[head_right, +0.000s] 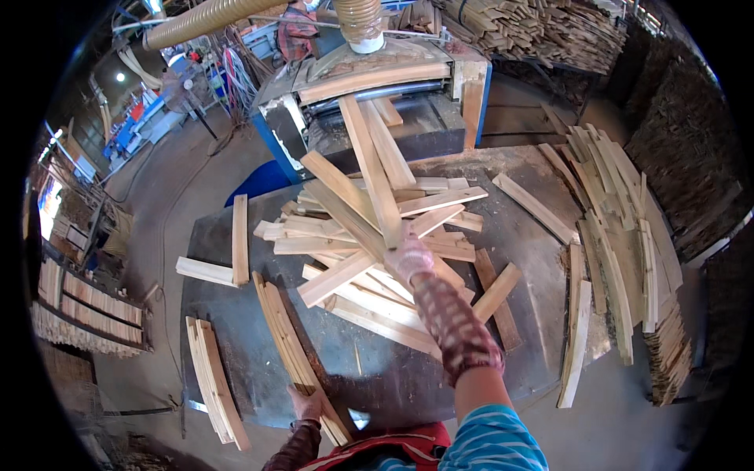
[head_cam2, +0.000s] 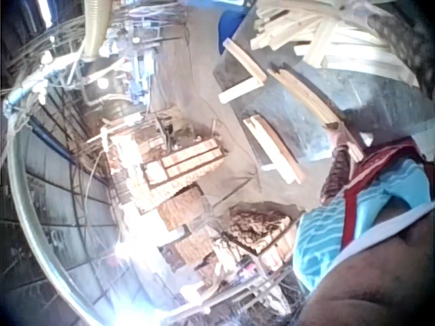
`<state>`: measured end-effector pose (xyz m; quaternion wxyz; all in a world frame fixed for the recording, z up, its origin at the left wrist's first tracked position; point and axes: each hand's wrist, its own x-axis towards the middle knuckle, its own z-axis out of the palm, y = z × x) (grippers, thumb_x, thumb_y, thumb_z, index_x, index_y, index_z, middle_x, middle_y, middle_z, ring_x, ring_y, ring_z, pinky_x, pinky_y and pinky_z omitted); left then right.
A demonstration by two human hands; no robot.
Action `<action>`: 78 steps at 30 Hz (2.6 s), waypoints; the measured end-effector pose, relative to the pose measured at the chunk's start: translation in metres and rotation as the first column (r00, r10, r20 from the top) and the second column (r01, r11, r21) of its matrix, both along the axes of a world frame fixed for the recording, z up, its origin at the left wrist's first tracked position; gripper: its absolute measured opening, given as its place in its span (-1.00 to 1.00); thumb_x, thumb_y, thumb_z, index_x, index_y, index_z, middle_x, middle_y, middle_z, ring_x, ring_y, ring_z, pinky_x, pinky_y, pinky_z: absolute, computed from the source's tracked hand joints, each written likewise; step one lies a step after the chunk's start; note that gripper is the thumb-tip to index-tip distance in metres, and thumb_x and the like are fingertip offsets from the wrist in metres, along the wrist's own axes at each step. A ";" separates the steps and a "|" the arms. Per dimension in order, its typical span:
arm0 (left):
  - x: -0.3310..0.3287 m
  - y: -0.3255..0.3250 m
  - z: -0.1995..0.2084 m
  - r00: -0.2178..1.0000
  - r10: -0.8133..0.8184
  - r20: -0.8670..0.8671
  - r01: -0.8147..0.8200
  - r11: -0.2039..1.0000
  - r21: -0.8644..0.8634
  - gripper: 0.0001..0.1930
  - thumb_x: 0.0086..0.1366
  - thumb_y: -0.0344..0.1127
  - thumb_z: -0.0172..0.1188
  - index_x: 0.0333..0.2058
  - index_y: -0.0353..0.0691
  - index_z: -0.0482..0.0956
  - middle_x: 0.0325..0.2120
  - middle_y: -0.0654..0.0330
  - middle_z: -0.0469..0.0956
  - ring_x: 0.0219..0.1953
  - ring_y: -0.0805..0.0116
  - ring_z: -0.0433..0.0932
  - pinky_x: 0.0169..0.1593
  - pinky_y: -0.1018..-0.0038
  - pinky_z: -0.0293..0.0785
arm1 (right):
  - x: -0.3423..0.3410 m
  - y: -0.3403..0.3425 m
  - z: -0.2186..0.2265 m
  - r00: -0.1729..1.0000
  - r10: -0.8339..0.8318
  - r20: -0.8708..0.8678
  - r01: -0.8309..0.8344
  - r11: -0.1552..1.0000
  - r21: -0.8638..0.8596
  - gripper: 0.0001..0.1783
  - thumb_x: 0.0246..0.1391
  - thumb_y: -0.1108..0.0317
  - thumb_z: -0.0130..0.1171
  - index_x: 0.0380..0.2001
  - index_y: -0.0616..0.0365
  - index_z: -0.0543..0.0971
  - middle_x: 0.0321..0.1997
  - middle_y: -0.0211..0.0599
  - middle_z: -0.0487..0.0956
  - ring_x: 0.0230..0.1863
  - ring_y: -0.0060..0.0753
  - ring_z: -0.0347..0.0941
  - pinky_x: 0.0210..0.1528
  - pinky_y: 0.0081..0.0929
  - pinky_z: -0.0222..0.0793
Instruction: The person gathers thin wooden planks from a pile on a workbench, aligns them into neat stacks, and carries the stacks to a nearby rack. They place the stacks onto the rack and return to the workbench to repeat the process with remaining planks.
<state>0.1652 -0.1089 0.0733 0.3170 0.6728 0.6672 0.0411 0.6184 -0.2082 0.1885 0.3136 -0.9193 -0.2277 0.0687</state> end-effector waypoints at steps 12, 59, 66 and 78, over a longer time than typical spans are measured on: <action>0.265 0.009 0.140 0.485 0.243 0.840 0.619 0.584 -0.526 -0.54 0.31 -0.21 0.20 0.09 -0.37 0.49 -0.16 0.14 0.62 -0.13 0.35 0.60 -0.06 0.43 0.57 | -0.107 -0.035 -0.069 0.935 0.348 -0.066 -0.270 0.821 0.504 -0.30 0.10 0.01 0.24 0.24 0.12 0.40 0.04 0.08 0.57 -0.07 0.02 0.60 -0.18 -0.26 0.56; -0.111 0.006 -0.071 0.922 -0.015 0.387 0.149 0.937 -0.317 -0.53 0.35 -0.19 0.18 0.17 -0.30 0.49 -0.27 0.20 0.64 -0.21 0.44 0.56 -0.08 0.49 0.49 | -0.346 -0.003 -0.109 0.385 0.772 -0.506 -0.895 0.446 -0.001 -0.26 0.27 -0.17 -0.02 0.22 0.29 0.38 0.29 0.10 0.39 0.22 0.11 0.41 0.25 -0.18 0.35; -0.104 0.042 -0.101 0.902 0.009 0.433 -0.008 1.000 -0.004 -0.41 0.22 -0.29 0.29 0.20 -0.41 0.43 -0.14 0.14 0.64 -0.14 0.28 0.59 0.03 0.40 0.49 | -0.101 0.029 0.036 0.821 0.049 0.569 -0.276 0.906 0.321 -0.29 0.03 0.16 0.37 0.23 0.18 0.44 0.14 0.08 0.53 0.14 0.15 0.48 0.10 -0.06 0.48; 0.232 0.036 0.135 0.355 -0.093 0.930 0.613 0.774 -0.157 -0.52 0.28 -0.41 0.28 0.16 -0.38 0.46 -0.03 0.10 0.59 -0.07 0.37 0.58 -0.02 0.49 0.53 | -0.104 -0.008 0.012 0.945 0.214 -0.247 -0.158 0.961 0.228 -0.30 0.29 -0.03 0.10 0.35 0.06 0.23 -0.04 0.04 0.53 0.01 0.01 0.53 -0.11 -0.31 0.51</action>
